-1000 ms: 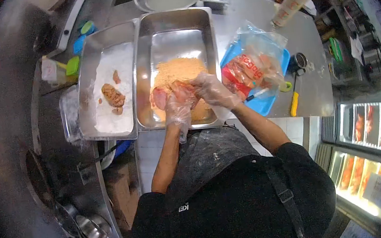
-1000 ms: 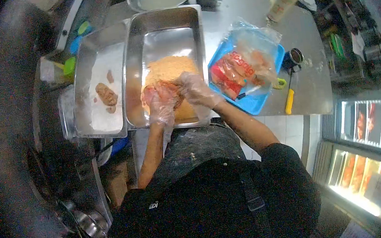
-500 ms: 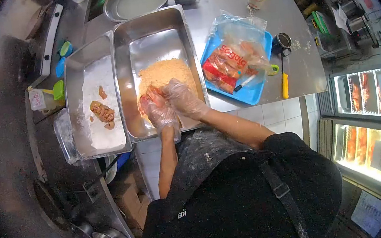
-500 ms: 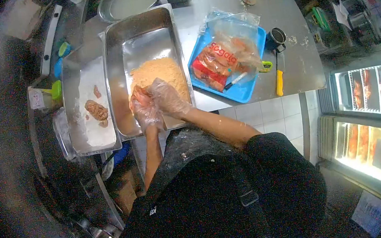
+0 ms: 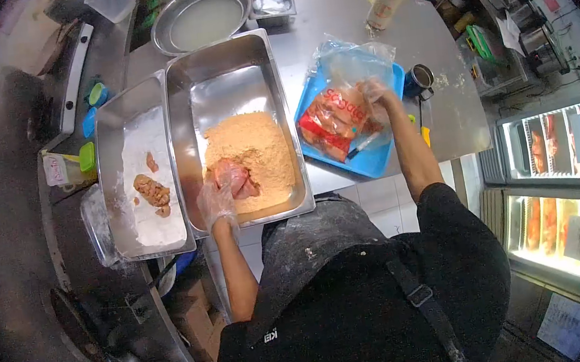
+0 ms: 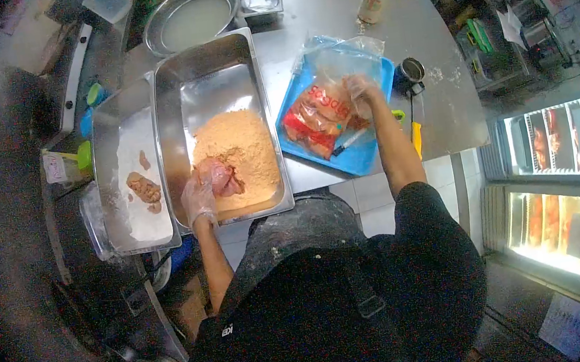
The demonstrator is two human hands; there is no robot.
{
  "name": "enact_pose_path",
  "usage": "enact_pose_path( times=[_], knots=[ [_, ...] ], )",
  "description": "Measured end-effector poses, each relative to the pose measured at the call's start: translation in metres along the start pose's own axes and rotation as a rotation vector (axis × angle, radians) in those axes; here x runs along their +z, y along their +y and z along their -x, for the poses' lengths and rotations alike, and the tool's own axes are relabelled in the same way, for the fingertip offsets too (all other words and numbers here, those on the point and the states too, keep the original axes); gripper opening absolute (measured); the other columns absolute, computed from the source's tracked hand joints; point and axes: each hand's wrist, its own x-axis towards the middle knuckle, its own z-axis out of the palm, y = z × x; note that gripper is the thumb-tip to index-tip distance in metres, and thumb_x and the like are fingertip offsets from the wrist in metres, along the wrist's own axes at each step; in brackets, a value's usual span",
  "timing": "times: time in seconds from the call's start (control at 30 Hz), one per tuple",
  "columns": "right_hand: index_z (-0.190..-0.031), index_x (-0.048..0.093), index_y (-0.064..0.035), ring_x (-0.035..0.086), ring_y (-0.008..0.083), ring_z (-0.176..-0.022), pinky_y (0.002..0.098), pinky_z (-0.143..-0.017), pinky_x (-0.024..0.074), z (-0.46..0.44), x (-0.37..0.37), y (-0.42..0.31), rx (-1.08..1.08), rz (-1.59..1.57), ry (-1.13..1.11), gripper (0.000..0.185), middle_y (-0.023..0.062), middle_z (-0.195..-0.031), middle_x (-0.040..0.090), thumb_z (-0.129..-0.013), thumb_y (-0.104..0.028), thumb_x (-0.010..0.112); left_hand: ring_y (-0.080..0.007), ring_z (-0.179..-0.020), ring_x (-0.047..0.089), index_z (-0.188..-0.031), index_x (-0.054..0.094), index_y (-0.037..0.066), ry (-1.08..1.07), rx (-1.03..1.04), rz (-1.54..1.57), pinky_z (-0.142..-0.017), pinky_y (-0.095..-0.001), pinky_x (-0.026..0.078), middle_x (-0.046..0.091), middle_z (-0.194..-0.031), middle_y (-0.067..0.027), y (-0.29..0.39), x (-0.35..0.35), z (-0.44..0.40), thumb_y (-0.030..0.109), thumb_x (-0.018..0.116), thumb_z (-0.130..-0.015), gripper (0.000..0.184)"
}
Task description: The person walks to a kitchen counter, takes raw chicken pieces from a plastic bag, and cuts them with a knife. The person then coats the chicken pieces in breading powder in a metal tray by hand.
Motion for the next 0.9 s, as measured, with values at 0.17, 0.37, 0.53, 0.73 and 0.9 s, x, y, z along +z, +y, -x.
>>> enact_pose_path(
  times=[0.17,0.37,0.53,0.73,0.9],
  knots=[
    [-0.104,0.059,-0.004,0.059,0.0232,-0.076,0.034,-0.069,0.0483,0.015,0.037,-0.036,-0.381,0.925,-0.194,0.032,0.012,-0.086,0.063,-0.079,-0.024,0.055,-0.0323,-0.079,0.059,-0.118,0.049,0.007,0.055,-0.049,0.127,-0.07,-0.0398,0.044,0.059,-0.086,-0.0224,-0.017,0.016,-0.001,0.033,0.051,-0.087,0.041],
    [-0.116,0.053,-0.006,0.061,0.0315,-0.087,0.0385,-0.077,0.0477,-0.002,0.083,-0.016,-0.331,1.077,-0.167,0.053,0.0197,-0.095,0.063,-0.069,-0.028,0.065,-0.0292,-0.096,0.055,-0.121,0.05,0.008,0.138,-0.071,0.304,-0.086,-0.0369,0.042,0.058,-0.104,-0.0174,-0.042,0.065,-0.007,0.035,0.052,-0.087,0.043],
    [-0.118,0.052,-0.007,0.061,0.0346,-0.084,0.0424,-0.075,0.0484,0.039,0.094,-0.064,-0.176,1.083,-0.07,0.051,0.0211,-0.091,0.062,-0.07,-0.023,0.062,-0.026,-0.114,0.046,-0.123,0.049,0.007,0.245,0.282,0.281,-0.094,-0.0334,0.038,0.046,-0.125,-0.0148,-0.055,0.081,-0.002,0.03,0.054,-0.087,0.042],
    [-0.103,0.057,-0.0053,0.061,0.0349,-0.084,0.0442,-0.076,0.048,0.06,0.105,-0.071,-0.259,1.155,0.109,0.034,0.0206,-0.091,0.063,-0.076,-0.025,0.055,-0.0172,-0.126,0.033,-0.135,0.03,0.003,0.03,0.09,0.287,-0.102,-0.0283,0.031,0.032,-0.138,-0.0121,-0.036,0.066,0.003,0.026,0.045,-0.092,0.052],
    [-0.113,0.054,-0.0069,0.062,0.0322,-0.083,0.0438,-0.073,0.0492,0.042,0.118,-0.071,-0.333,1.61,-0.191,0.036,0.0187,-0.094,0.063,-0.08,-0.022,0.049,-0.0163,-0.116,0.043,-0.132,0.035,0.003,-0.128,-0.3,0.893,-0.094,-0.0287,0.039,0.035,-0.136,-0.0095,0.024,0.018,0.024,0.031,0.048,-0.091,0.052]
  ],
)
